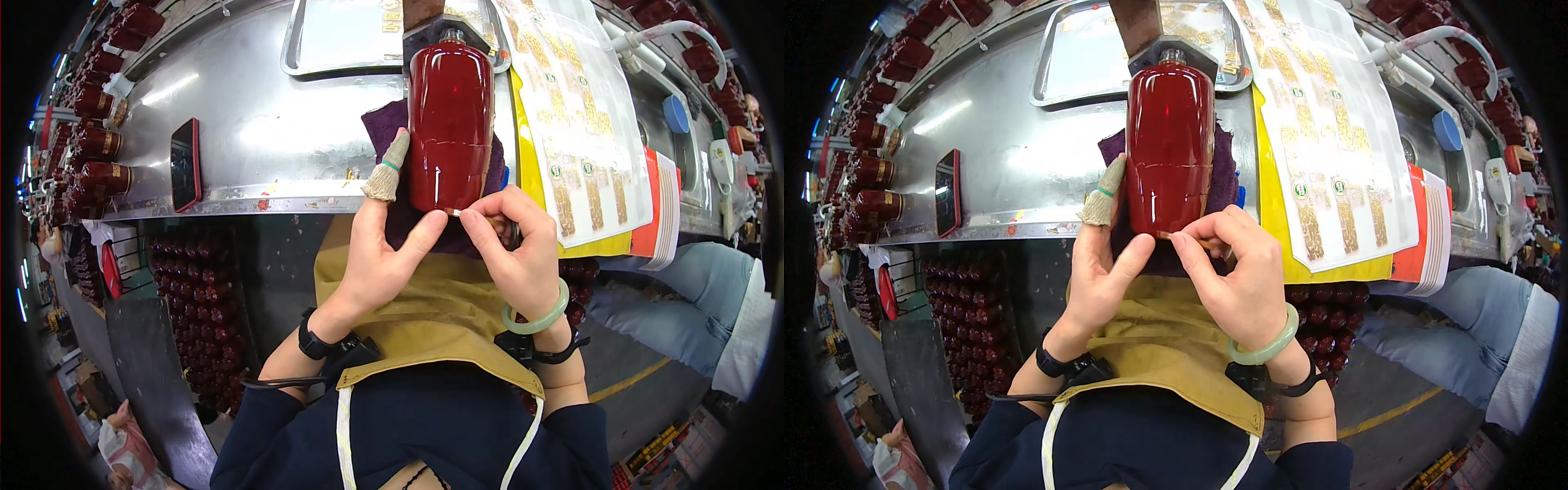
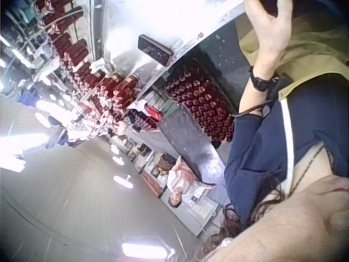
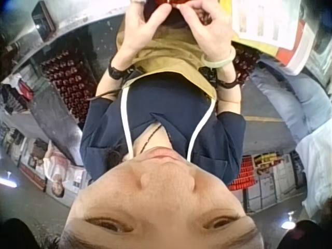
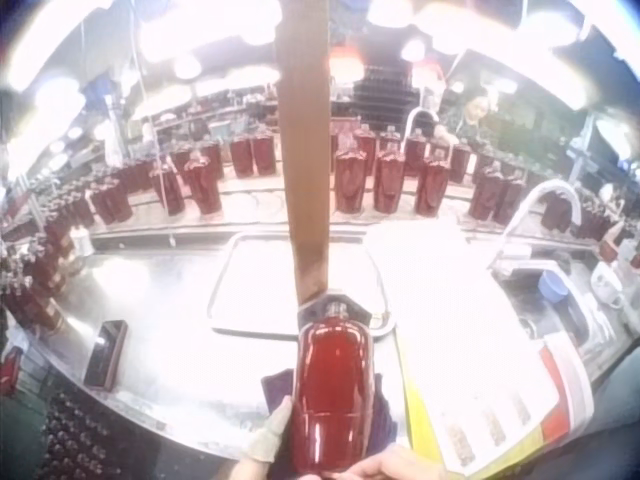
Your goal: Manually applying decorative and informational labels to liquor bottles on a production line.
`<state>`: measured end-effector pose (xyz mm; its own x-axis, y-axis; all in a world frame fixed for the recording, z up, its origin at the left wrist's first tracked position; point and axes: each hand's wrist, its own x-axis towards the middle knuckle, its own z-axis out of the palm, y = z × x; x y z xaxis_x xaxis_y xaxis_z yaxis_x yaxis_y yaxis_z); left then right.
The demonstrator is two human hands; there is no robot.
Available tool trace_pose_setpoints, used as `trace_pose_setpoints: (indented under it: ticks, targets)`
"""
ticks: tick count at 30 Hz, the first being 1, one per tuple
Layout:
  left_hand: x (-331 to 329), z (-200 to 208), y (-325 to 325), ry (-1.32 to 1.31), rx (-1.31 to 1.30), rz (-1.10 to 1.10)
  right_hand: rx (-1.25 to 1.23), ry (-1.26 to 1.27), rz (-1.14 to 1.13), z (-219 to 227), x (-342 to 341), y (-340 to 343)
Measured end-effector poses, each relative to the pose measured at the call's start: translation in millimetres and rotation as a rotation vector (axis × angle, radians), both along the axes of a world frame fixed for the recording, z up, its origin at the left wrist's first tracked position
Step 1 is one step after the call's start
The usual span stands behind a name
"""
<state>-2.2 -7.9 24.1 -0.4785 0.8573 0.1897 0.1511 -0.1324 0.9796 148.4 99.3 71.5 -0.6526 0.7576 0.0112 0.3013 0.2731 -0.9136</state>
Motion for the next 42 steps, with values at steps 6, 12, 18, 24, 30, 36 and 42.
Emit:
trace_pose_setpoints:
  ticks: [6, 12, 18, 24, 30, 36, 42]
  targets:
    - [7, -1, 4, -0.092, 0.019, 0.030, 0.070, -0.016, -0.014, 1, 1, 0]
    - [7, 0, 4, -0.155, 0.012, -0.001, -0.051, 0.027, -0.097, -14, 10, 5]
    - [8, -2, 5, -0.208, 0.017, 0.009, -0.029, 0.056, -0.094, -21, 8, 5]
    - [11, 0, 6, -0.124, -0.005, 0.010, -0.024, 0.055, -0.086, -20, 9, 5]
    - [11, -2, 6, -0.180, 0.002, 0.026, -0.024, 0.061, -0.089, -20, 8, 5]
    - [12, -3, 5, -0.173, 0.001, 0.028, -0.005, 0.050, -0.089, -20, 7, 5]
    - [12, -4, 5, -0.182, -0.002, 0.030, 0.013, 0.040, -0.094, -20, 6, 4]
